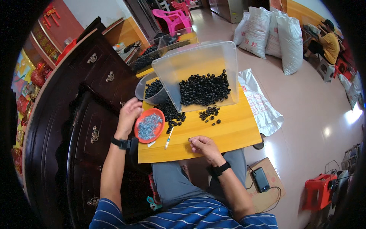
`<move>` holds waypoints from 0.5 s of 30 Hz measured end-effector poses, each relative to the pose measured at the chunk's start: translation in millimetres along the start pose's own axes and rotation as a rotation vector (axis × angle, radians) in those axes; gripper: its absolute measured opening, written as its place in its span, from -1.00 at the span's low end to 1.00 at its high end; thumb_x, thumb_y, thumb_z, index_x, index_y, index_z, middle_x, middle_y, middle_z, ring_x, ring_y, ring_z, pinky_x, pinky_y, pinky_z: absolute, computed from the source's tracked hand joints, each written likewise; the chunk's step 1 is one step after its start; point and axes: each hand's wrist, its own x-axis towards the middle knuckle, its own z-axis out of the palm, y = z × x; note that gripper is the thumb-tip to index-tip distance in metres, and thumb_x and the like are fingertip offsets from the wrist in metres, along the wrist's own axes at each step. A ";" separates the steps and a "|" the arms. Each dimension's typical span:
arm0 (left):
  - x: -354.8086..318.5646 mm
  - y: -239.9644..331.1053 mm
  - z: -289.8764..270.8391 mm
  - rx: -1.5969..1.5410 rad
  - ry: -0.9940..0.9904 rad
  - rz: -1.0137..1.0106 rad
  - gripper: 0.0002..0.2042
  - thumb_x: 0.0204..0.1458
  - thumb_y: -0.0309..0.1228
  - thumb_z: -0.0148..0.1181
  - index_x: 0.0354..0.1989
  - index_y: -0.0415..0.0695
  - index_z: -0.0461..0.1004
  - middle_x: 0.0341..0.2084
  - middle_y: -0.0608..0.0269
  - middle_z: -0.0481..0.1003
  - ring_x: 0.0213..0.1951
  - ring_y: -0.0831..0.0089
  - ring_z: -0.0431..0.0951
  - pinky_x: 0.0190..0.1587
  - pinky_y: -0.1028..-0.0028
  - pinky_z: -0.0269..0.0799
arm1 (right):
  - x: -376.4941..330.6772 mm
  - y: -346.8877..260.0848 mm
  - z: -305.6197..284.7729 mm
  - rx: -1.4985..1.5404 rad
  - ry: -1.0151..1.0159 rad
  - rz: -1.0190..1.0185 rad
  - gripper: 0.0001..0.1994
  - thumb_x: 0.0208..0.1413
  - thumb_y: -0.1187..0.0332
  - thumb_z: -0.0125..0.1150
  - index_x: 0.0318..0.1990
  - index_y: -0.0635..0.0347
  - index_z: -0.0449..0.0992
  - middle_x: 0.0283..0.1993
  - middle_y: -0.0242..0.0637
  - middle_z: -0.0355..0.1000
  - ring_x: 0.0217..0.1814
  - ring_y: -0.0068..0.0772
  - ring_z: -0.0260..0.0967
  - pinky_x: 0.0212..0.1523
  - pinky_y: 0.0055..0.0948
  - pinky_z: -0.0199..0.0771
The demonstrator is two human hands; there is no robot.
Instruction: Attaching small blue beads onto black plastic studs or buttons.
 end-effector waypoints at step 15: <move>-74.4 -60.5 128.6 0.622 -0.492 0.198 -0.79 -0.04 -0.46 0.25 -0.21 -0.23 0.58 -0.44 0.08 0.56 -0.45 0.28 0.57 -0.35 0.38 0.46 | -7.2 -35.0 -39.3 -0.180 0.098 -0.135 -0.80 0.27 0.30 0.16 -0.10 0.22 0.55 -0.31 -0.50 0.46 -0.33 -0.70 0.33 -0.24 -0.67 0.37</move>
